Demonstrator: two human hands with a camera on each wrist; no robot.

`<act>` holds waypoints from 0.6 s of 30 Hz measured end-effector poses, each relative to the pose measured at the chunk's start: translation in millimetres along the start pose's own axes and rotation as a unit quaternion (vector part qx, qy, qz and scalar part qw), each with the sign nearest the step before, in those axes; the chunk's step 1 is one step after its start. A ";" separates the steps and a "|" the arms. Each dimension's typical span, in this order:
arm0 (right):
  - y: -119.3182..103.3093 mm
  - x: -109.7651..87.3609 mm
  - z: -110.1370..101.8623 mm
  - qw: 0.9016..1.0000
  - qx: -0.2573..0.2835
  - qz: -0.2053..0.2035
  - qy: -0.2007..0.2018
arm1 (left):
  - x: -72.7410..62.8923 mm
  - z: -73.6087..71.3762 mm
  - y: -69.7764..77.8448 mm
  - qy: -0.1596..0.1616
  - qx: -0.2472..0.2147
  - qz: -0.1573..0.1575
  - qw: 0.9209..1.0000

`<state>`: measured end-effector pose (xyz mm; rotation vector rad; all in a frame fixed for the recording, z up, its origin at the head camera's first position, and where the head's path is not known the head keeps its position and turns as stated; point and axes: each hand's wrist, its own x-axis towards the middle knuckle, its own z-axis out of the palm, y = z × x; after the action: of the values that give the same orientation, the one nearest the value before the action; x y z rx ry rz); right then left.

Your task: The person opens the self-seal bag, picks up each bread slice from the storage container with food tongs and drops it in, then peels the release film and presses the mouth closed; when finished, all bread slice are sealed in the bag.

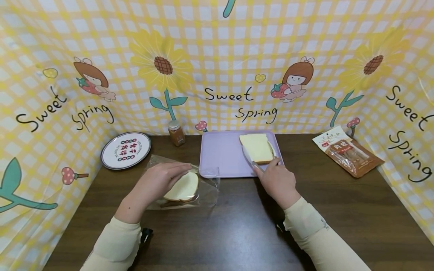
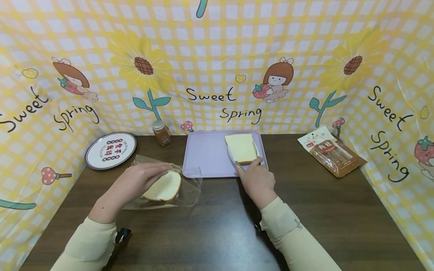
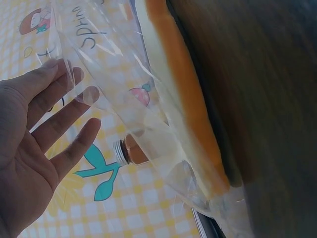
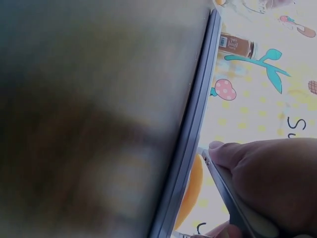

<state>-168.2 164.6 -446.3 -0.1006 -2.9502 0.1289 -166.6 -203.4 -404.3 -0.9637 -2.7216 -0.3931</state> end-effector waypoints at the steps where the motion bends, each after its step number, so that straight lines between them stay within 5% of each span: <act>1: 0.7 -0.2 -0.6 1.000 -0.001 -0.004 0.003 | 0.0 -0.1 0.0 -0.001 -0.001 -0.001 1.000; 9: 7.0 1.2 -3.2 1.000 0.022 -0.010 -0.013 | 0.4 1.7 -0.2 0.003 0.003 0.005 1.000; 18: 8.5 -1.2 -4.2 0.998 0.025 -0.040 0.040 | -0.1 2.6 -0.3 0.003 0.007 0.004 1.000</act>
<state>-165.7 173.2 -443.2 0.0202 -2.8631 0.1829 -167.1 -202.9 -406.9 -0.9685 -2.7111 -0.3741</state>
